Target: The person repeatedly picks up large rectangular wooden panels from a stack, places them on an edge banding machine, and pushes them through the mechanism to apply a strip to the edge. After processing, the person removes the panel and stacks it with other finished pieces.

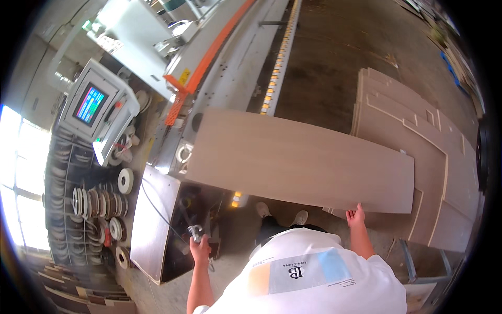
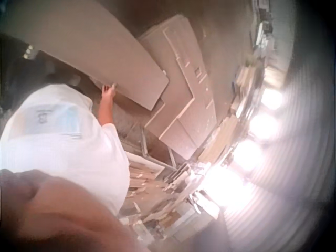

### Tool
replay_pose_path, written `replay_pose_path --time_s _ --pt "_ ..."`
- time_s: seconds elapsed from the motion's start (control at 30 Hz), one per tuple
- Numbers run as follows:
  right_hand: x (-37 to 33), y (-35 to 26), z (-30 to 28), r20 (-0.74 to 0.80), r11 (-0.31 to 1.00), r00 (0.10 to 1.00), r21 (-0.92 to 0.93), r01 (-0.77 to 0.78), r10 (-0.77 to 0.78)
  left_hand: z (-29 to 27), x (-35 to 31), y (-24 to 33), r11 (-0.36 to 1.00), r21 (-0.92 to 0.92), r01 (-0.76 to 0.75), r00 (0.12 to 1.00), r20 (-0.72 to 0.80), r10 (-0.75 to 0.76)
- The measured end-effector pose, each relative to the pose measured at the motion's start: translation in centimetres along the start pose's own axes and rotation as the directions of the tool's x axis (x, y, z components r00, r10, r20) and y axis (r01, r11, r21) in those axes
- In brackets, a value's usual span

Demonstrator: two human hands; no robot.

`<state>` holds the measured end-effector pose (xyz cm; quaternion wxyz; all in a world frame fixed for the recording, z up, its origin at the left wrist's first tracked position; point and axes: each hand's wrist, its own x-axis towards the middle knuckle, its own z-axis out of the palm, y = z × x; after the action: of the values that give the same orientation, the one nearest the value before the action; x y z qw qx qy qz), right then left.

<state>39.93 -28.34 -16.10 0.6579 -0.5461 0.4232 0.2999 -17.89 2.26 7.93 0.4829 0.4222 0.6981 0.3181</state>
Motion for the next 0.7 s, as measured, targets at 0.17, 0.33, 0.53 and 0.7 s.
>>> replay_pose_path --time_s 0.17,0.33,0.53,0.7 --pt "2.5 1.3 -0.5 -0.017 0.995 1.000 -0.097 0.021 -0.023 2.5 -1.7 4.4 0.379 0.864 -0.331 0.938 0.343 0.037" --pt "-0.2 0.8 0.5 -0.006 0.963 0.998 -0.263 0.060 -0.064 2.6 -0.1 8.9 0.220 0.826 -0.518 0.853 0.518 0.063" --pt "-0.4 2.7 2.5 -0.046 0.927 0.996 -0.371 0.054 -0.077 -9.0 15.7 11.9 0.208 0.900 -0.383 0.849 0.254 0.464" --pt "-5.1 5.8 5.7 0.083 0.839 0.993 -0.531 0.115 -0.083 -19.7 28.5 20.0 0.068 0.951 -0.301 0.505 0.099 0.857"
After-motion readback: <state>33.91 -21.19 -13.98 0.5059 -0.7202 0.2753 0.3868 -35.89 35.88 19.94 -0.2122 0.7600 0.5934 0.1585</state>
